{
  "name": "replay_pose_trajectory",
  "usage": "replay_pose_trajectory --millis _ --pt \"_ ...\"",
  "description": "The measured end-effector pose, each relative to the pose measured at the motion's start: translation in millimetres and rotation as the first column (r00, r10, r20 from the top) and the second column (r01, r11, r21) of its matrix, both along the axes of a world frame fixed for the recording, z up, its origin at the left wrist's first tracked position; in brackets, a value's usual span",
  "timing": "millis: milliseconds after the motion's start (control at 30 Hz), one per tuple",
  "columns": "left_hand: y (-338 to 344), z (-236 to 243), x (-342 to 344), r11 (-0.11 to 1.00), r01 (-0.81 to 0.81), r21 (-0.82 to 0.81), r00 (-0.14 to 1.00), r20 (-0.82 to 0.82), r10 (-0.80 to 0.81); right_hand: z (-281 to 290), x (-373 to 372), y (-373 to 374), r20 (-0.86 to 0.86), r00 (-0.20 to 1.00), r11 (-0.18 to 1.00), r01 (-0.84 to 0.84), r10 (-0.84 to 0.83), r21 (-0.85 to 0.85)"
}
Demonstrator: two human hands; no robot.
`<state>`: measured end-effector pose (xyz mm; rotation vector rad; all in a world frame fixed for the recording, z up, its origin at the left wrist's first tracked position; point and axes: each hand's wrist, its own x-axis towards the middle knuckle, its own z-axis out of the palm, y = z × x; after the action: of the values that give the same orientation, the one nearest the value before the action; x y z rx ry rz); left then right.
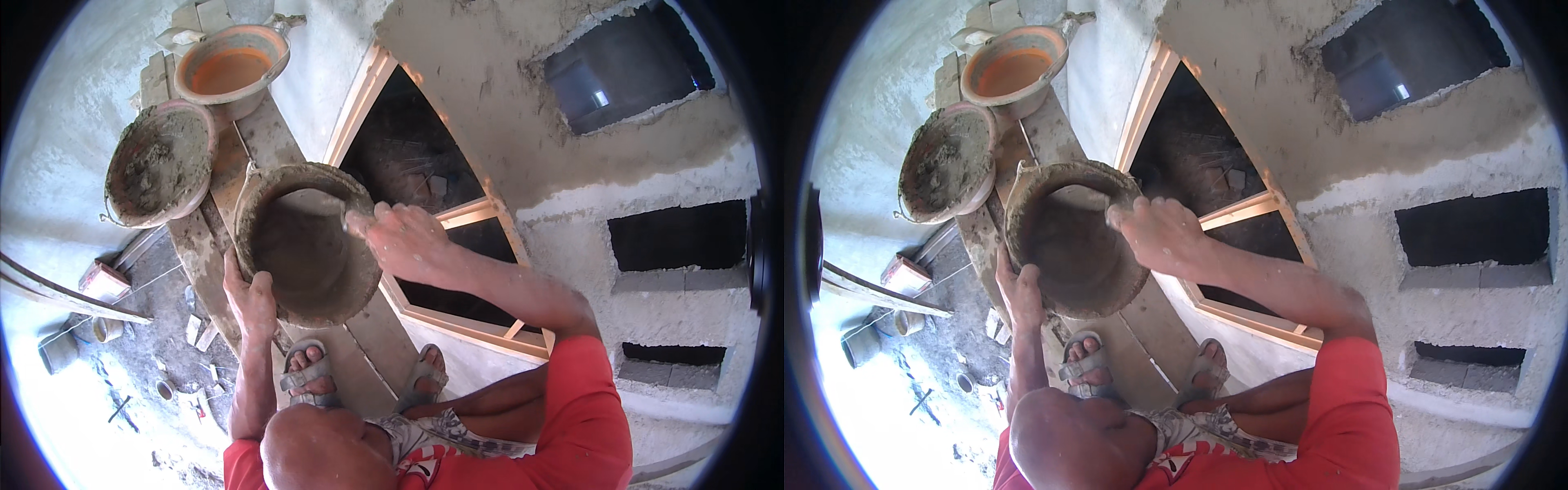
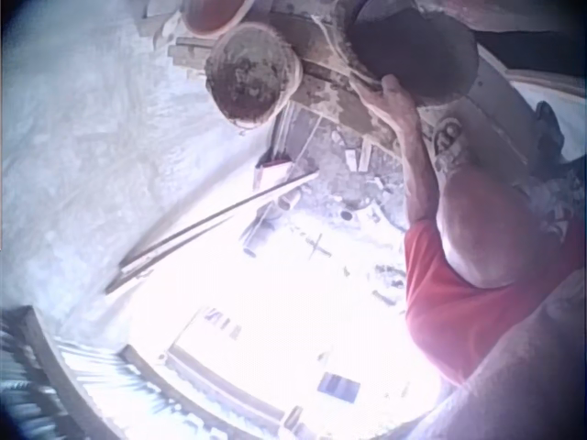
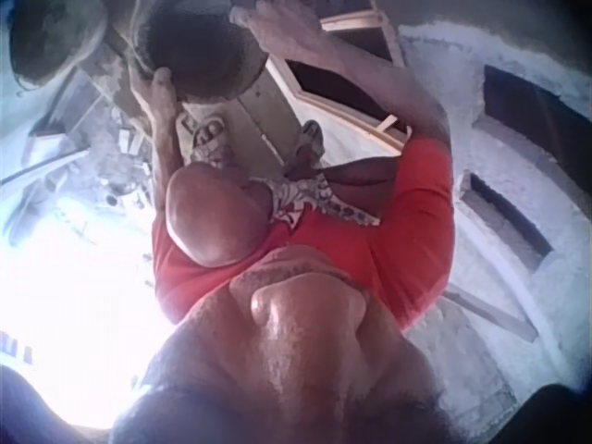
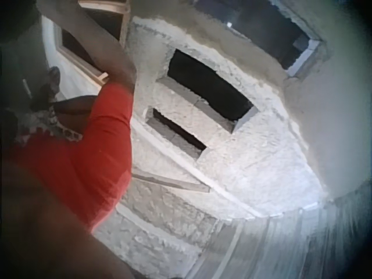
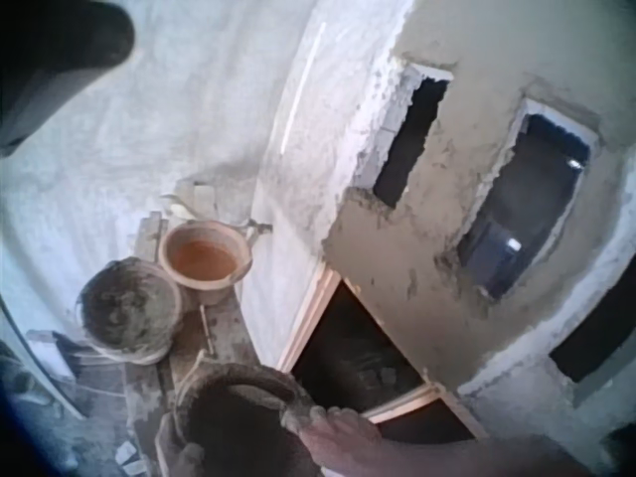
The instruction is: The person applies wet plaster to a wall around a window frame by hand and using a trowel, then stirs a bucket of plaster mixture.
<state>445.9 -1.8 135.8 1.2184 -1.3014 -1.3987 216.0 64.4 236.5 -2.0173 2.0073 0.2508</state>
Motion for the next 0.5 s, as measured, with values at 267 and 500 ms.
replay_pose_trajectory --millis 267,500 --pt "-5 -9 0 0.998 0.022 0.061 1.0 0.011 -0.022 -14 22 -9 0.035 0.995 0.899 -0.099 0.093 0.426" --pt "-7 -2 4 0.997 0.016 0.076 0.998 -0.064 -0.011 -14 4 -16 0.453 0.873 0.912 -0.022 -0.183 0.41"
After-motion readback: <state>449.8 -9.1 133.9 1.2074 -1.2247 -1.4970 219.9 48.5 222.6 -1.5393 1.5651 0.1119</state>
